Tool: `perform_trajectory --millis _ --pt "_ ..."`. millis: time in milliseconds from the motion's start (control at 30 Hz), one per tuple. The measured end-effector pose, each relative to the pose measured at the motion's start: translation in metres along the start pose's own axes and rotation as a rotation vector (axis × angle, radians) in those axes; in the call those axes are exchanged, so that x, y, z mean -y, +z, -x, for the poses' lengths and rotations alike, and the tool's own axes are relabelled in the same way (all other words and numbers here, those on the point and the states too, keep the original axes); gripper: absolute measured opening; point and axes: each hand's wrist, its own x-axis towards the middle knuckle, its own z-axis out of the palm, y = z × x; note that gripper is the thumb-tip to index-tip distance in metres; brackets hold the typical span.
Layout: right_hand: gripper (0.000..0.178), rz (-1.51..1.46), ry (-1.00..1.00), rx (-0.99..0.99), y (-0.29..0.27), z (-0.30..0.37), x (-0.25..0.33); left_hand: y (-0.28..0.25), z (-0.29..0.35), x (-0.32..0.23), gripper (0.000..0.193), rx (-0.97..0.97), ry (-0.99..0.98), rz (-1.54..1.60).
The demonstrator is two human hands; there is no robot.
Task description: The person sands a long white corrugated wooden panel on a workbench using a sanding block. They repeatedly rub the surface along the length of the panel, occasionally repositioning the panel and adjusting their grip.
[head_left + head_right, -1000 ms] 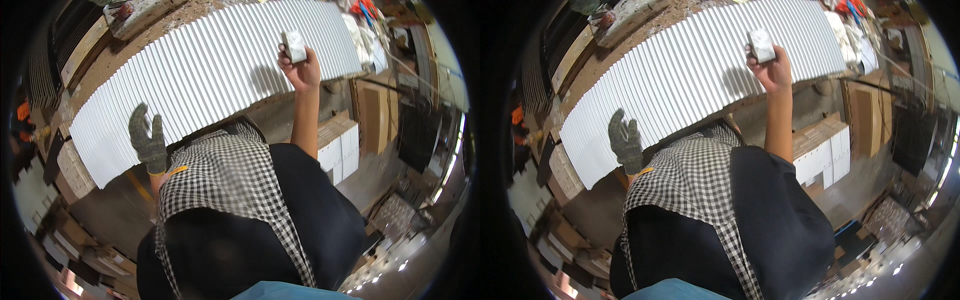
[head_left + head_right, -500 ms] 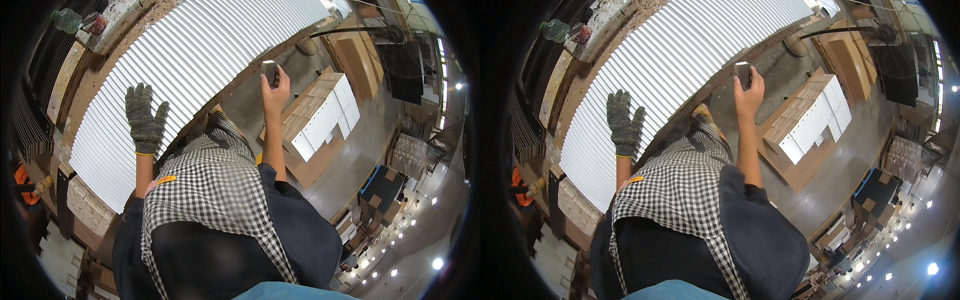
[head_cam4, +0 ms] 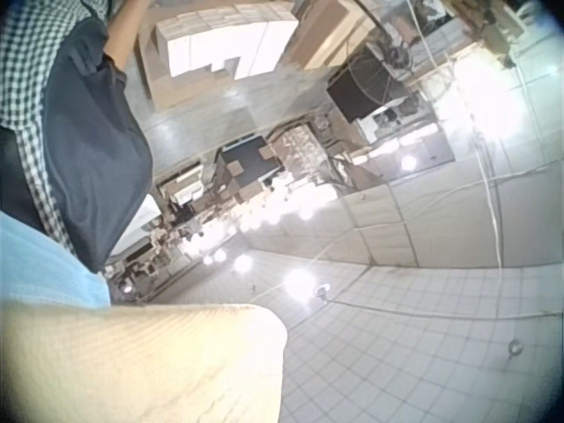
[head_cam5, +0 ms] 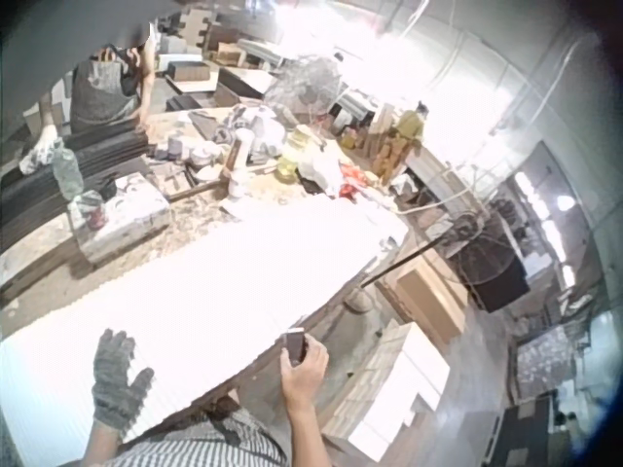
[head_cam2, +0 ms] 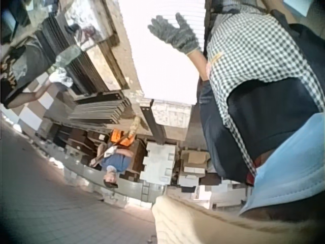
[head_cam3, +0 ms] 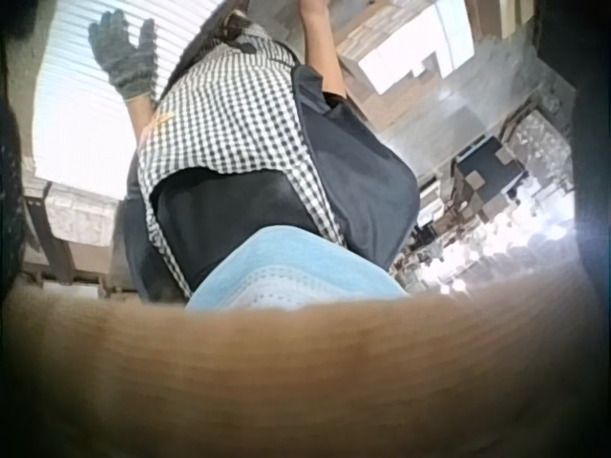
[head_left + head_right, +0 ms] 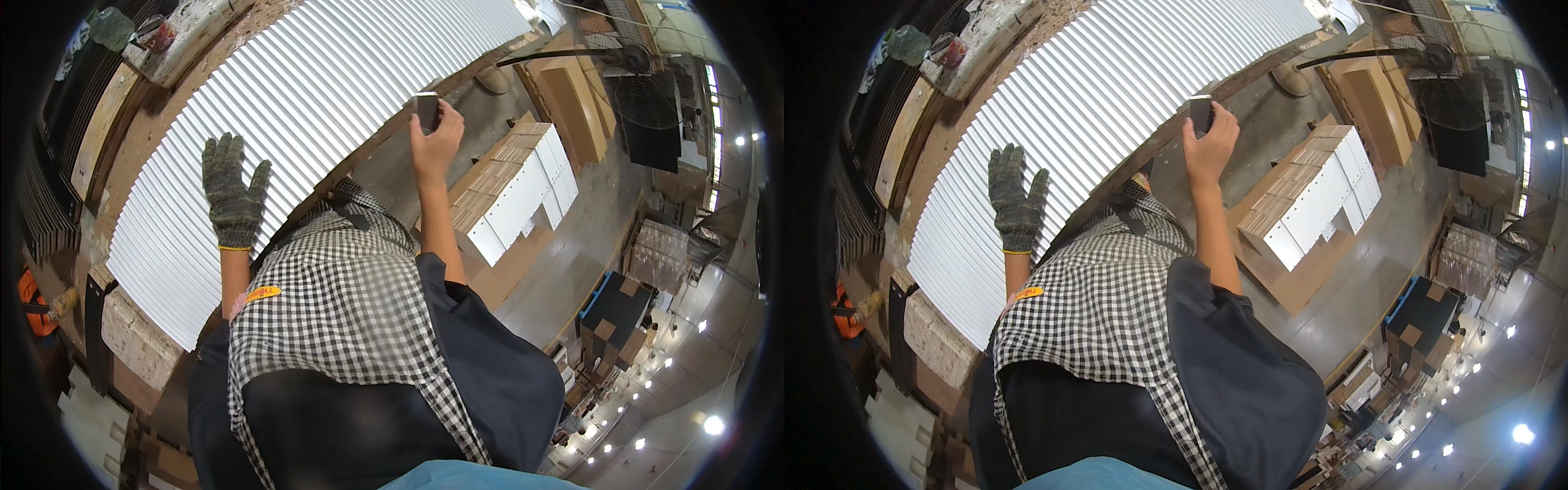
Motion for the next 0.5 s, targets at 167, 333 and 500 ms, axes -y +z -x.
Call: perform_trajectory --millis 167,333,500 --pt "0.052 -0.11 0.189 0.002 -0.005 -0.008 -0.015 0.002 0.001 0.004 0.066 0.032 -0.008 -0.023" --pt "0.054 -0.201 0.346 -0.022 -0.01 -0.024 -0.037 0.004 -0.001 0.002 0.063 0.008 -0.002 -0.009" --pt "0.055 -0.281 0.428 -0.031 -0.003 -0.039 -0.049 0.006 -0.002 0.004 0.063 0.025 0.007 -0.015"
